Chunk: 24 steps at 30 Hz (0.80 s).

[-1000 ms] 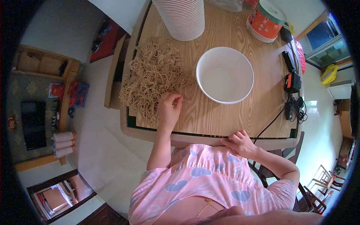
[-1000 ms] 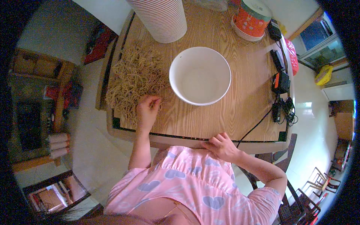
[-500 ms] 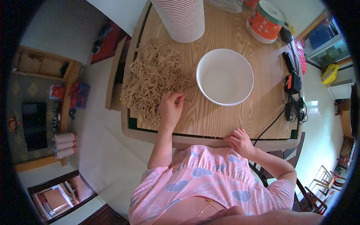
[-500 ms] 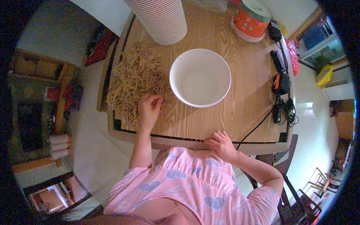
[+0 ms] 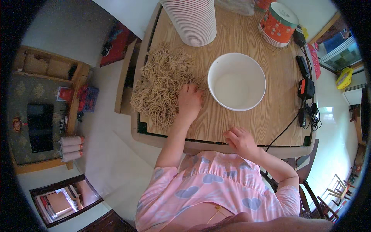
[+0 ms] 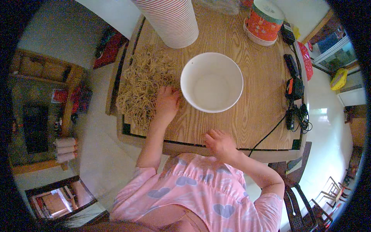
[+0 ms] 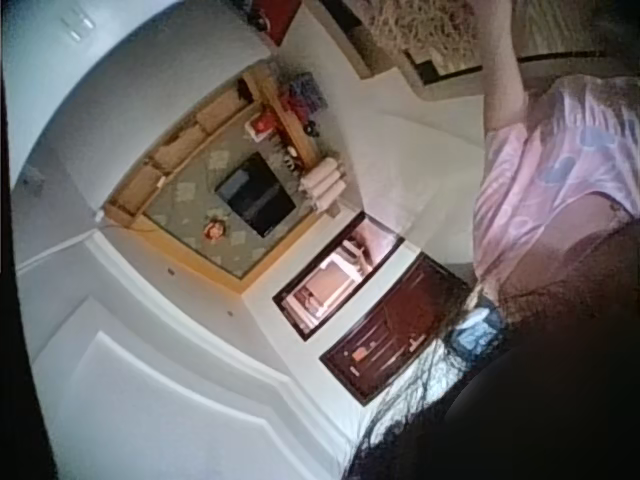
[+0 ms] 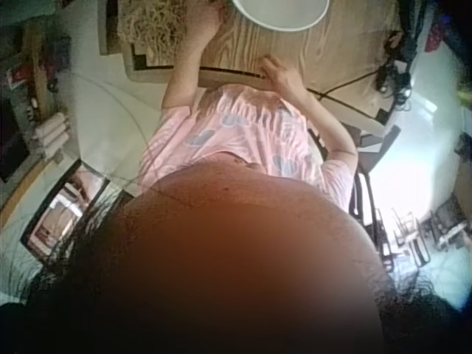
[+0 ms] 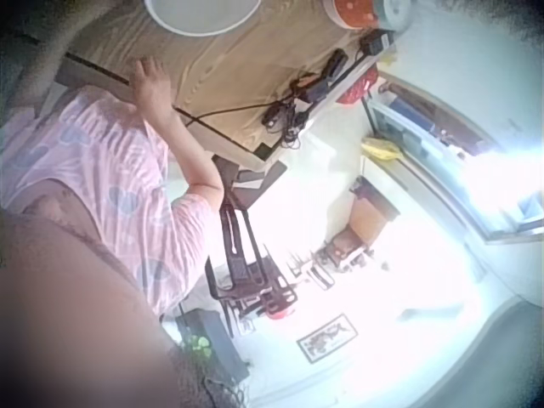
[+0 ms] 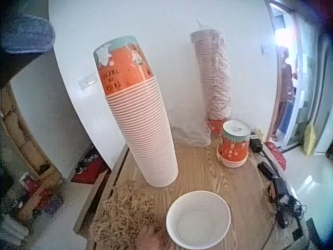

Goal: Thread a thin elastic band through a hole in a paper bowl and tie it securely.

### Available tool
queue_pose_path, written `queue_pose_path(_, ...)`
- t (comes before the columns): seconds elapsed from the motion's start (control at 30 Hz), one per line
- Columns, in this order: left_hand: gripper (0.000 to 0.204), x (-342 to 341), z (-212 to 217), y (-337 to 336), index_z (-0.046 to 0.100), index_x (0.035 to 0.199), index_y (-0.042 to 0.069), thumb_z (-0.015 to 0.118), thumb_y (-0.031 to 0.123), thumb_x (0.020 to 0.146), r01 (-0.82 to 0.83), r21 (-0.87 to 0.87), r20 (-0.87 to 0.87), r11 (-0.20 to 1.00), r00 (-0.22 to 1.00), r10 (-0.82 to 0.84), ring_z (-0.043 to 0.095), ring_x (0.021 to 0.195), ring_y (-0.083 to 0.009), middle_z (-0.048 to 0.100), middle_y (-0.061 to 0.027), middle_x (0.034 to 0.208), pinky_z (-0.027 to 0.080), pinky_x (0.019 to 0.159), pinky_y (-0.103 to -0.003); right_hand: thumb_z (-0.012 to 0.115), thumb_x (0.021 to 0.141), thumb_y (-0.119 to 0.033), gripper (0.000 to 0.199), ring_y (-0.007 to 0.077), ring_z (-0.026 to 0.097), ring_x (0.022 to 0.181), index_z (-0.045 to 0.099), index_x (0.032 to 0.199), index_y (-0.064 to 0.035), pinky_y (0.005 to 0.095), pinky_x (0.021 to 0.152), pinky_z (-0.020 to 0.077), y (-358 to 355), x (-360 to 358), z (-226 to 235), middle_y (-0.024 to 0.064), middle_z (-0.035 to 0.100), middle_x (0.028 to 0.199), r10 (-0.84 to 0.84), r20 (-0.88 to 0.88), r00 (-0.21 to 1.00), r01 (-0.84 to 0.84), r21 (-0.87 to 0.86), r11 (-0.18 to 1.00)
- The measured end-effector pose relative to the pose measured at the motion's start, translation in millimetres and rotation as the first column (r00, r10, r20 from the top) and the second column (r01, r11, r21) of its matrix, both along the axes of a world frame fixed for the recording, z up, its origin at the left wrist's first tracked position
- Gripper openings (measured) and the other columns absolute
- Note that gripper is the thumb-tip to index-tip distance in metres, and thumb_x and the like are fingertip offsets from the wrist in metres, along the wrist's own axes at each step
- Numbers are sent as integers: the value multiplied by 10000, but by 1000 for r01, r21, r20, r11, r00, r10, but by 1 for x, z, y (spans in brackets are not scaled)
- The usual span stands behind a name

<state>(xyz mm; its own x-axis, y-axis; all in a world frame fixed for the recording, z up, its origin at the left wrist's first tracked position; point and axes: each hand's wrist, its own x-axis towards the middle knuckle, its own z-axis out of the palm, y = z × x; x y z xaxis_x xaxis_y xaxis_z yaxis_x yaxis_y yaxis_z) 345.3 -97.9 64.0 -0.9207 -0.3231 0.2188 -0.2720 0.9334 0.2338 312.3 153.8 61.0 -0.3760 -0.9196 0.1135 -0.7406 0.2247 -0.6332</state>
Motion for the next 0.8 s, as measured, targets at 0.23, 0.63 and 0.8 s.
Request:
queue_pose_path(0.23, 151, 25, 20, 29, 553, 891, 14, 585, 86, 762, 293, 62, 6, 954, 956, -294, 504, 933, -322, 552, -137, 917, 399, 867, -458, 621, 742, -62, 192, 295, 562, 742, 586, 930, -47, 393, 647, 468, -9, 5, 21, 112, 552, 829, 82, 126, 989, -58, -184, 981)
queue_pose_path(0.63, 57, 69, 68, 84, 481, 939, 12, 511, 12, 891, 231, 882, -217, 410, 973, -81, 575, 692, -123, 556, -78, 805, 487, 618, -254, 709, 726, -42, 278, 263, 600, 808, 604, 983, -23, 347, 682, 484, -22, 10, 56, 111, 610, 912, -110, 473, 874, 306, -361, 881)
queue_pose_path(0.8, 64, 69, 63, 83, 480, 941, 6, 516, 9, 888, 255, 927, -246, 276, 967, -69, 585, 725, -122, 569, -70, 822, 491, 640, -251, 706, 733, -34, 235, 242, 600, 789, 630, 955, -20, 350, 673, 478, -23, 1, 61, 106, 632, 876, -16, 494, 869, 255, -421, 871)
